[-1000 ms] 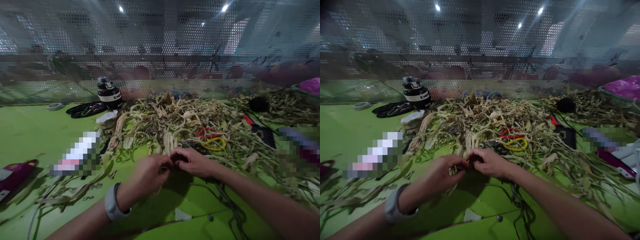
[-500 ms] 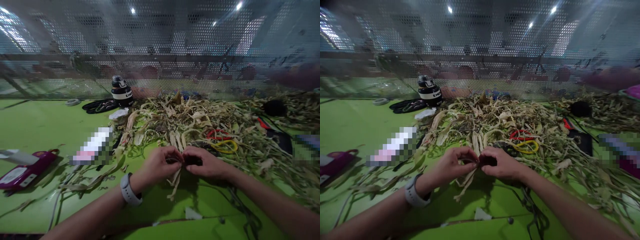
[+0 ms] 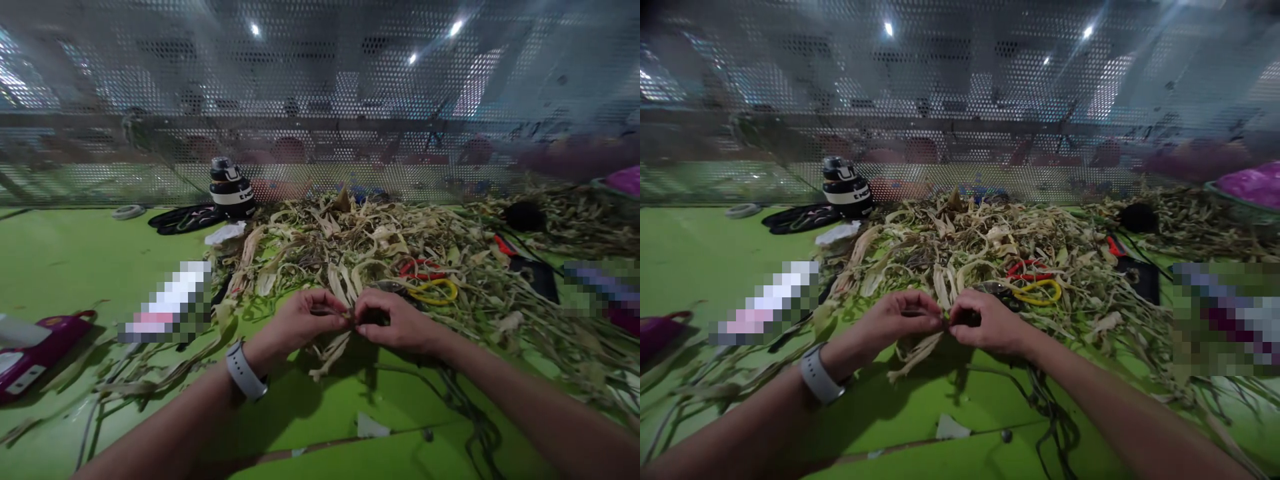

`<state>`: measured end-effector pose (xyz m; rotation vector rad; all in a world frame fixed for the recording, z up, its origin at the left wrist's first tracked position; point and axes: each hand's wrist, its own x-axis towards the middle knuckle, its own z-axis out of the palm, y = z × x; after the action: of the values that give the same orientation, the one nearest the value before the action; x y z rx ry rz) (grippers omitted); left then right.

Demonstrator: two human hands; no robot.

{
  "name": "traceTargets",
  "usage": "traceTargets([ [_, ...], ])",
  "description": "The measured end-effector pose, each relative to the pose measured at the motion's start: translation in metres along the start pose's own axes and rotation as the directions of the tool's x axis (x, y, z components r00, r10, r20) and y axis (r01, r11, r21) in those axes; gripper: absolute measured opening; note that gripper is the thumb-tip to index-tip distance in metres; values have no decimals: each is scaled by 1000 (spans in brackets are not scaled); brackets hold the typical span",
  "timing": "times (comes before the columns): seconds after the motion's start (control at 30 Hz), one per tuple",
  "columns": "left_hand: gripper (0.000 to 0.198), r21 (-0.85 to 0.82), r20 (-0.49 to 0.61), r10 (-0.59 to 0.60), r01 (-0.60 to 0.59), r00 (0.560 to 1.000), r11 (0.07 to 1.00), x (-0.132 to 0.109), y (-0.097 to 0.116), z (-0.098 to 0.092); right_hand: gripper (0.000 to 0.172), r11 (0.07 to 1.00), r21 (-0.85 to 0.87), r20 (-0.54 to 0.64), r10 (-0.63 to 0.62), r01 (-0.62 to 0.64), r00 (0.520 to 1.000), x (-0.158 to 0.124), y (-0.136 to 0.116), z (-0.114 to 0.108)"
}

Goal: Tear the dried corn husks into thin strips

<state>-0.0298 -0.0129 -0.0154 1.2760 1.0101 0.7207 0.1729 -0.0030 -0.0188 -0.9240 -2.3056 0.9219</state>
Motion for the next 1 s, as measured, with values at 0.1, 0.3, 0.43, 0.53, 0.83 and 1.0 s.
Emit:
traceTargets([
  [0.1,12,164,2,81,-81,997,983,0,0,1,6,999,33,5,-2,2,1000,0,-1,-4],
  [0.3,12,742,-15,523,-341,852,577,-9,-3,16,7,998,61,-37,23,-20,999,0,0,1],
  [0.43,15,865,64,695,-387,716,319,-12,-9,19,14,960,218,-54,194,-178,979,2,2,7],
  [0.53,17,872,123,732,-425,670,243,-13,-11,18,26,949,254,16,191,-189,981,3,0,6],
  [0.83,22,873,171,668,-426,724,238,-17,-7,16,22,957,194,31,215,-217,976,2,-3,3],
  [1.0,27,856,156,658,-434,737,283,-16,-7,15,21,949,239,52,198,-205,979,1,-1,3],
])
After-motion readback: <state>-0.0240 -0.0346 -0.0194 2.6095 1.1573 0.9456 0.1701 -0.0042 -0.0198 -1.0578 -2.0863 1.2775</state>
